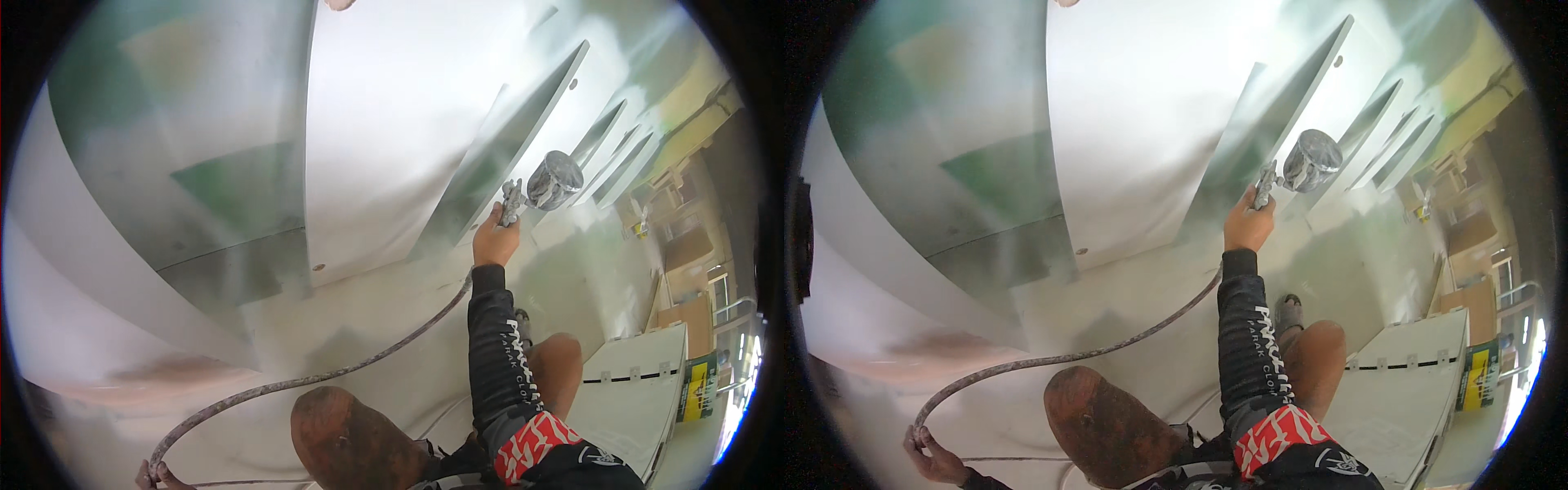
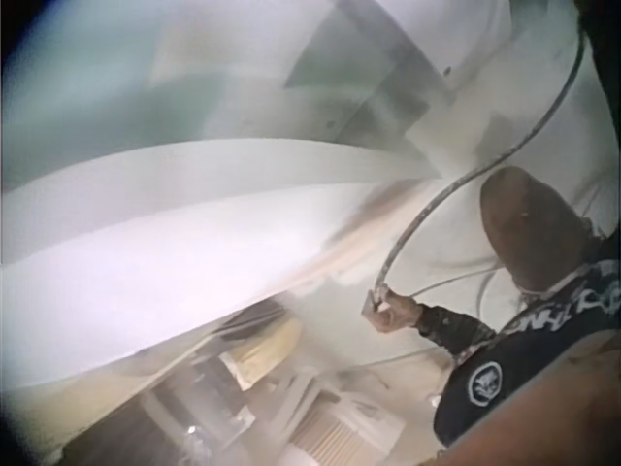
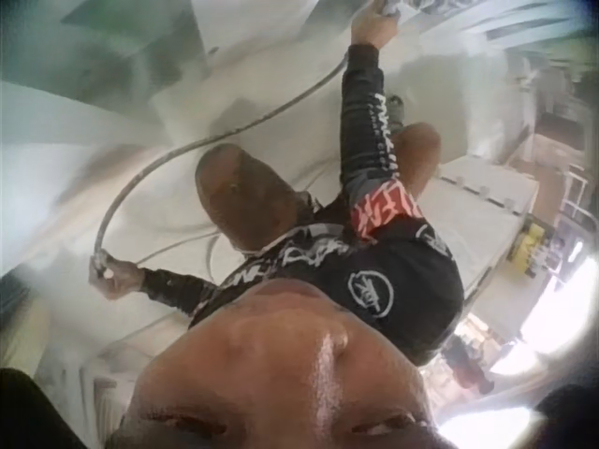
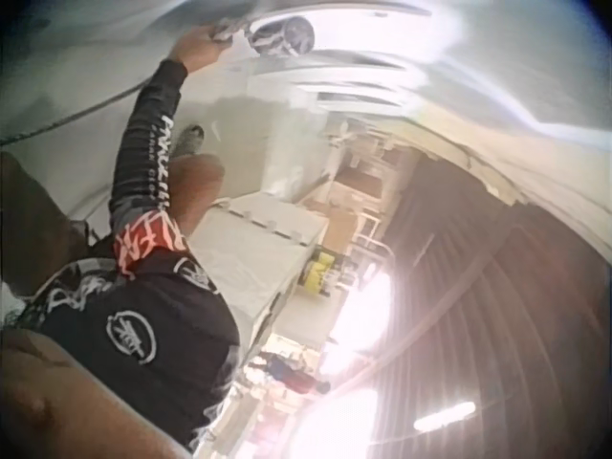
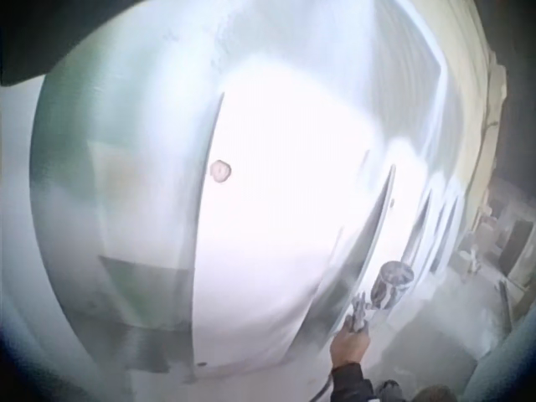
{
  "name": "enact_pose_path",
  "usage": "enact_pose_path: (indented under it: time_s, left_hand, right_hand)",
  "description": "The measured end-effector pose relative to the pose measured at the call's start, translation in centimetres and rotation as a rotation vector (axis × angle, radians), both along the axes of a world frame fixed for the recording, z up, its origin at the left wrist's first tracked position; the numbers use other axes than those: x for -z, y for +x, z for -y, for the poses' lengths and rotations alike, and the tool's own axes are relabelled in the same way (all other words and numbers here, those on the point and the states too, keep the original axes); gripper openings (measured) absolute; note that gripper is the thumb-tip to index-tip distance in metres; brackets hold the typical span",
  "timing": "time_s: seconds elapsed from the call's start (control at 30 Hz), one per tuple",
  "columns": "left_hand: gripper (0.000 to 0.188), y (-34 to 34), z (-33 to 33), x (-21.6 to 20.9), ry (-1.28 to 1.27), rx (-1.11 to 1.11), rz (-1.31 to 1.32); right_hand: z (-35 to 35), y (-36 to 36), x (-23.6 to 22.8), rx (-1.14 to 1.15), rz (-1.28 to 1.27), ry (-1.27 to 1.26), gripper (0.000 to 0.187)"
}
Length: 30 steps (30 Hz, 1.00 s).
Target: The person is using a spray gun to apply white paint to several furniture panels.
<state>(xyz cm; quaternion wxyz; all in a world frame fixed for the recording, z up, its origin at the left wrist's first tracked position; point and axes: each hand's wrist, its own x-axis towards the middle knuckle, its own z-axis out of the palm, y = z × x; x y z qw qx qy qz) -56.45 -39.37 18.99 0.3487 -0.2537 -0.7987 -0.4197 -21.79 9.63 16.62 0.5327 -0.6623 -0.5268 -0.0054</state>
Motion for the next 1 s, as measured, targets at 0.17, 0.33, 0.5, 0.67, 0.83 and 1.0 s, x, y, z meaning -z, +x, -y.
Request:
enact_pose_path:
  time_s: [0.17, 0.33, 0.5, 0.67, 0.83, 1.0]
  left_hand:
    - [0.027, 0.6, -0.4, -1.5, 0.002, -0.054, 0.016]
    - [0.036, 0.6, -0.2, -2.8, -0.052, -0.053, -0.016]
    - [0.041, 1.2, 0.1, -3.7, -0.080, -0.053, -0.017]
    - [0.045, 1.9, 0.5, -4.7, -0.128, -0.118, -0.010]
    - [0.047, 2.0, 0.8, -5.4, -0.052, -0.066, -0.041]
    - [0.047, 0.9, 2.1, -5.3, -0.001, -0.083, -0.010]
  right_hand:
    - [0.7, 0.3, 4.7, 0.065, -0.098, -0.062, 0.037]
    - [0.7, 0.5, 8.7, 0.101, -0.231, -0.180, 0.037]
    - [0.7, 0.2, 12.3, 0.182, -0.302, -0.276, 0.035]
    - [1.4, -0.4, 14.7, 0.245, -0.389, -0.445, 0.036]
    - [1.6, -0.2, 16.6, 0.233, -0.407, -0.403, 0.035]
    - [2.0, -0.9, 15.7, 0.269, -0.506, -0.478, 0.037]
